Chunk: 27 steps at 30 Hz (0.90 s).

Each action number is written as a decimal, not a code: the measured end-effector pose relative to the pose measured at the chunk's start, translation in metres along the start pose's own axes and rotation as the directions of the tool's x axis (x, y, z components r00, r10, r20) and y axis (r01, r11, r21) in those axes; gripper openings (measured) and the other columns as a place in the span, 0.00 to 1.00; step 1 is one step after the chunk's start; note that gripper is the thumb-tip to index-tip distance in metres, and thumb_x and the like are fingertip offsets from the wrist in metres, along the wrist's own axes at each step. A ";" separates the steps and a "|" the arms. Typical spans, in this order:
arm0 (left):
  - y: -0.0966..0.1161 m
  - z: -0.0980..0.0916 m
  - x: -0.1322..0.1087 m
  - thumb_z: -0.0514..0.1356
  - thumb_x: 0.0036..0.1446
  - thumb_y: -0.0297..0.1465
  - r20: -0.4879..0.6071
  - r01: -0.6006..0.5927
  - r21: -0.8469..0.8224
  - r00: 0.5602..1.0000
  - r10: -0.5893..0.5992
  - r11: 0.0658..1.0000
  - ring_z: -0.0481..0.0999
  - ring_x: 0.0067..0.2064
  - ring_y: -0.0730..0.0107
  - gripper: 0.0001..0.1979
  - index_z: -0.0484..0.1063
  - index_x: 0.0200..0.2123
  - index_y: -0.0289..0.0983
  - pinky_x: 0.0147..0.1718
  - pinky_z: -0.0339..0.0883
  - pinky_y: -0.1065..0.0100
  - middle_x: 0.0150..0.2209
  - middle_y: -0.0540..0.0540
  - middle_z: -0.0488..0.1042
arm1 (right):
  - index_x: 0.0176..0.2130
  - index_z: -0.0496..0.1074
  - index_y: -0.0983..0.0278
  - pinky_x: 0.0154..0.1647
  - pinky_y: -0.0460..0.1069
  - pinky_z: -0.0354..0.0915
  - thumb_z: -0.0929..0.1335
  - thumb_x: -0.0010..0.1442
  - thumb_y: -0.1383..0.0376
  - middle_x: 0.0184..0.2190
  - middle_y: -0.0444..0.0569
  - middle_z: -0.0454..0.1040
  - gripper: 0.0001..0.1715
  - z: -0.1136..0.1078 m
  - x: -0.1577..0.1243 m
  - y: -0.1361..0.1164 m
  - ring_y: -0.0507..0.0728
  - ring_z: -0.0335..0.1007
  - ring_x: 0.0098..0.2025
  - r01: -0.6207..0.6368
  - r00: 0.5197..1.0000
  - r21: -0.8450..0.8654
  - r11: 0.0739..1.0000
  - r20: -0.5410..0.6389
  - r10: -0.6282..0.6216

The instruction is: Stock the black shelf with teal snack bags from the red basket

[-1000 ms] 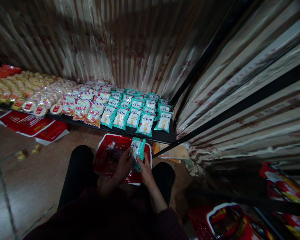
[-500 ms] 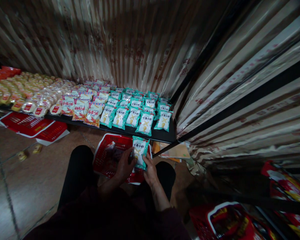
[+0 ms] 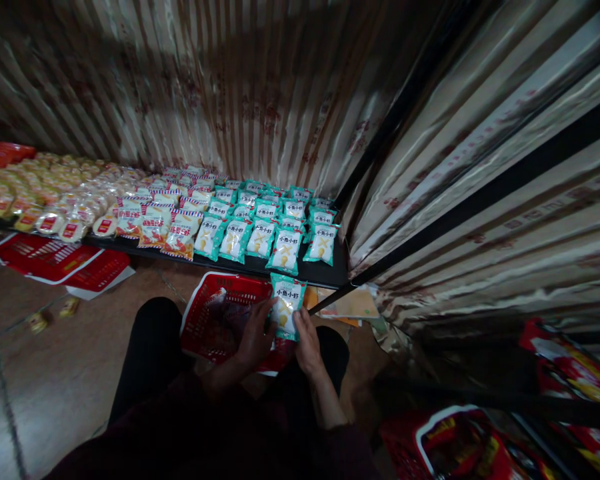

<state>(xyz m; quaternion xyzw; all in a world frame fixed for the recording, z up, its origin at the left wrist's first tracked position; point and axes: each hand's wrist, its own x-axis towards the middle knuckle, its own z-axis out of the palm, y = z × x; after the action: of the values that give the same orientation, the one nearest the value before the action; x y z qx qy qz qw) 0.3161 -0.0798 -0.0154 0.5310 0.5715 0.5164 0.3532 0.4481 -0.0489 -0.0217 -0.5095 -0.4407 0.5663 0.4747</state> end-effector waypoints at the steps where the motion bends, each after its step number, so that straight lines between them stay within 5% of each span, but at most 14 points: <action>1: 0.001 0.003 0.002 0.54 0.50 0.21 0.008 -0.018 0.020 1.000 0.017 1.000 0.65 0.56 0.60 0.27 0.65 0.54 0.41 0.57 0.58 0.54 0.54 0.41 0.66 | 0.54 0.67 0.62 0.44 0.54 0.70 0.67 0.54 0.50 0.47 0.51 0.75 0.32 -0.003 0.000 -0.004 0.62 0.73 0.46 -0.004 1.000 0.005 1.000 0.027 0.004; 11: 0.015 0.034 0.025 0.51 0.54 0.23 0.083 -0.196 0.155 0.979 0.185 0.968 0.63 0.57 0.62 0.24 0.63 0.55 0.40 0.58 0.57 0.54 0.55 0.41 0.65 | 0.58 0.63 0.61 0.46 0.52 0.68 0.71 0.50 0.53 0.49 0.51 0.74 0.39 -0.035 0.025 -0.023 0.59 0.70 0.48 0.057 0.994 0.042 0.997 -0.095 -0.053; 27: 0.034 0.077 0.083 0.52 0.52 0.25 0.099 -0.217 0.034 0.972 0.213 0.976 0.59 0.61 0.55 0.27 0.61 0.58 0.34 0.62 0.52 0.51 0.58 0.37 0.63 | 0.56 0.65 0.61 0.50 0.54 0.64 0.69 0.52 0.53 0.51 0.51 0.72 0.34 -0.051 0.086 -0.049 0.59 0.68 0.49 0.206 0.951 -0.038 0.978 -0.226 -0.209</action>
<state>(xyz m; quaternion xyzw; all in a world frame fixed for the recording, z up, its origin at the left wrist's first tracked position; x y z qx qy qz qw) 0.3827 0.0138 0.0126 0.6213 0.5046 0.5130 0.3102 0.5009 0.0446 0.0076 -0.5257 -0.4381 0.4477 0.5756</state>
